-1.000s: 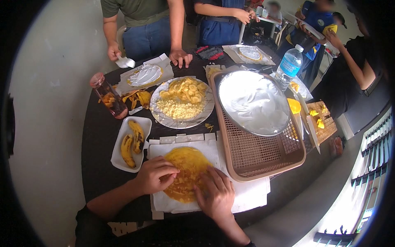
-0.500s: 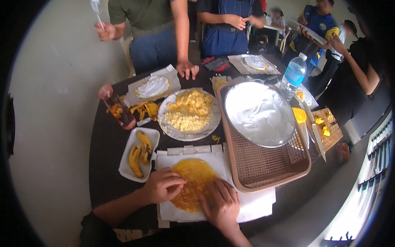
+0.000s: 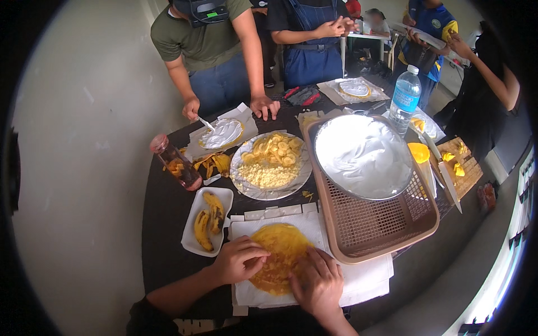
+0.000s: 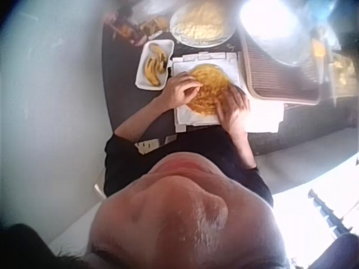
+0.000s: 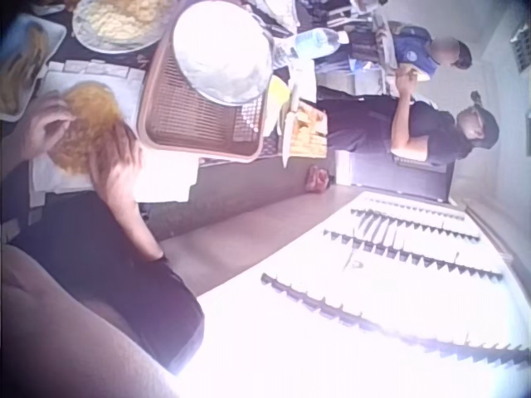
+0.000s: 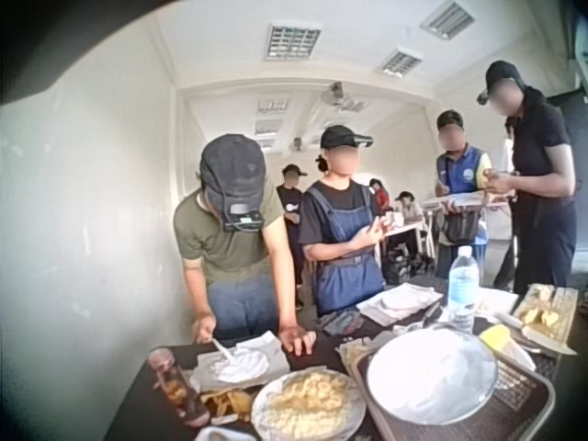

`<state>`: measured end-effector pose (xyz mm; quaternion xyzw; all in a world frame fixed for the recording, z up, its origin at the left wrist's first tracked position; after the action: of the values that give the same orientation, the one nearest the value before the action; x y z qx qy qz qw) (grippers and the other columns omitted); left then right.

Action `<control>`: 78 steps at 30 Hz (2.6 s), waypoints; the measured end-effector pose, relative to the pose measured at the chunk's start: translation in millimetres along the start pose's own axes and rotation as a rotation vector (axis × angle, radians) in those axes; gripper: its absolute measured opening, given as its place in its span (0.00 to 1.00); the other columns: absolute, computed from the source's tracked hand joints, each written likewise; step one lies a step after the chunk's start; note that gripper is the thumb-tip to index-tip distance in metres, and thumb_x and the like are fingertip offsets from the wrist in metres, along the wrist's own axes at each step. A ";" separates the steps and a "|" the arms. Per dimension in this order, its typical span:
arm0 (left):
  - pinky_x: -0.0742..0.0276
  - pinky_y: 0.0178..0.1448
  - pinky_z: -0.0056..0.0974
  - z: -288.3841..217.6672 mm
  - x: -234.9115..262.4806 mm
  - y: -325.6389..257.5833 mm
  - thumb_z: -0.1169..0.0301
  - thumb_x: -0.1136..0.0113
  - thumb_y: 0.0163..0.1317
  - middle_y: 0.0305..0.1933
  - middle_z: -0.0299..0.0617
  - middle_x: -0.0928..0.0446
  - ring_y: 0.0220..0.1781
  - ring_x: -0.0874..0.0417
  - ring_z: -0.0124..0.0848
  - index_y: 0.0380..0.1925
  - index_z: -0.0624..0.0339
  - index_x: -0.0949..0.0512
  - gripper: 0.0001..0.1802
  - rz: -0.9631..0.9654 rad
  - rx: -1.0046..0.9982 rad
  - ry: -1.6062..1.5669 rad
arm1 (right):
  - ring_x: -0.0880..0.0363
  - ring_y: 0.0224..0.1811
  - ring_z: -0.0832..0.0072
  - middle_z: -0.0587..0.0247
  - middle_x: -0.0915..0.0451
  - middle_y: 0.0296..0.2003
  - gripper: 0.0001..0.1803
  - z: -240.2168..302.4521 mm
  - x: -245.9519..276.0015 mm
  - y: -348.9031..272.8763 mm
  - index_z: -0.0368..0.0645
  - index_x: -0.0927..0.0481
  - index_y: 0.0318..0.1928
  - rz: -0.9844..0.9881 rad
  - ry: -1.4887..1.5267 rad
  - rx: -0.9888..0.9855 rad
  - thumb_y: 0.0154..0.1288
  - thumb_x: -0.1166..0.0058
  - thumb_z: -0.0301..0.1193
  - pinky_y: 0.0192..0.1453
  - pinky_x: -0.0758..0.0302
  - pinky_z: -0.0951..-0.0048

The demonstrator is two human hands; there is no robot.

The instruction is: The person places shredded yellow topping onto a flat round food item and then spreads a white creamy substance over it using a spatula. The person works at a table with other people in the background.

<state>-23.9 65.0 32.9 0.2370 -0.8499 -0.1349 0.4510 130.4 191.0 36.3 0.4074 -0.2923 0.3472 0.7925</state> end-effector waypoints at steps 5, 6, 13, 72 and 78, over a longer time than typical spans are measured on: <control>0.16 0.43 0.41 -2.8 1.3 1.7 0.77 0.29 0.60 0.39 0.39 0.13 0.40 0.13 0.39 0.41 0.58 0.13 0.09 -0.009 -0.006 0.004 | 0.19 0.62 0.55 0.52 0.16 0.58 0.19 -0.4 -0.1 -0.5 0.42 0.11 0.47 0.005 -0.001 0.003 0.57 0.28 0.37 0.62 0.23 0.55; 0.16 0.43 0.41 -3.9 2.4 2.9 0.78 0.29 0.60 0.39 0.40 0.12 0.39 0.12 0.38 0.41 0.59 0.12 0.09 -0.011 -0.013 0.013 | 0.19 0.62 0.55 0.52 0.16 0.58 0.19 0.0 0.1 0.4 0.42 0.11 0.47 0.005 -0.007 0.005 0.57 0.28 0.37 0.62 0.23 0.55; 0.16 0.42 0.40 -2.6 2.4 3.2 0.78 0.29 0.60 0.39 0.39 0.12 0.39 0.12 0.38 0.41 0.59 0.12 0.09 0.006 0.002 0.006 | 0.19 0.62 0.55 0.52 0.16 0.59 0.20 -0.8 -0.9 0.4 0.42 0.11 0.48 0.006 -0.002 0.005 0.57 0.28 0.37 0.63 0.23 0.55; 0.16 0.42 0.41 -1.0 1.6 3.6 0.80 0.29 0.59 0.40 0.41 0.12 0.39 0.12 0.38 0.41 0.60 0.12 0.10 0.018 0.013 -0.006 | 0.19 0.63 0.55 0.52 0.16 0.59 0.19 -1.2 -0.3 1.1 0.42 0.11 0.48 0.009 0.012 -0.008 0.58 0.28 0.37 0.62 0.23 0.55; 0.16 0.43 0.40 -0.1 0.8 3.4 0.79 0.28 0.59 0.40 0.41 0.12 0.39 0.12 0.38 0.41 0.60 0.12 0.10 0.015 0.017 -0.005 | 0.19 0.63 0.56 0.53 0.16 0.59 0.19 -2.2 -1.1 0.5 0.43 0.11 0.48 0.018 0.007 -0.013 0.58 0.28 0.37 0.63 0.23 0.55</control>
<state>-25.2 67.5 35.0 0.2338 -0.8539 -0.1249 0.4479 129.8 192.8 34.6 0.3985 -0.2953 0.3539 0.7929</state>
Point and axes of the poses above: each hand's wrist, its own y-axis towards the middle knuckle, its own x-axis out of the back of the hand, z = x × y, the point moved 8 cm from there along y, towards the middle knuckle
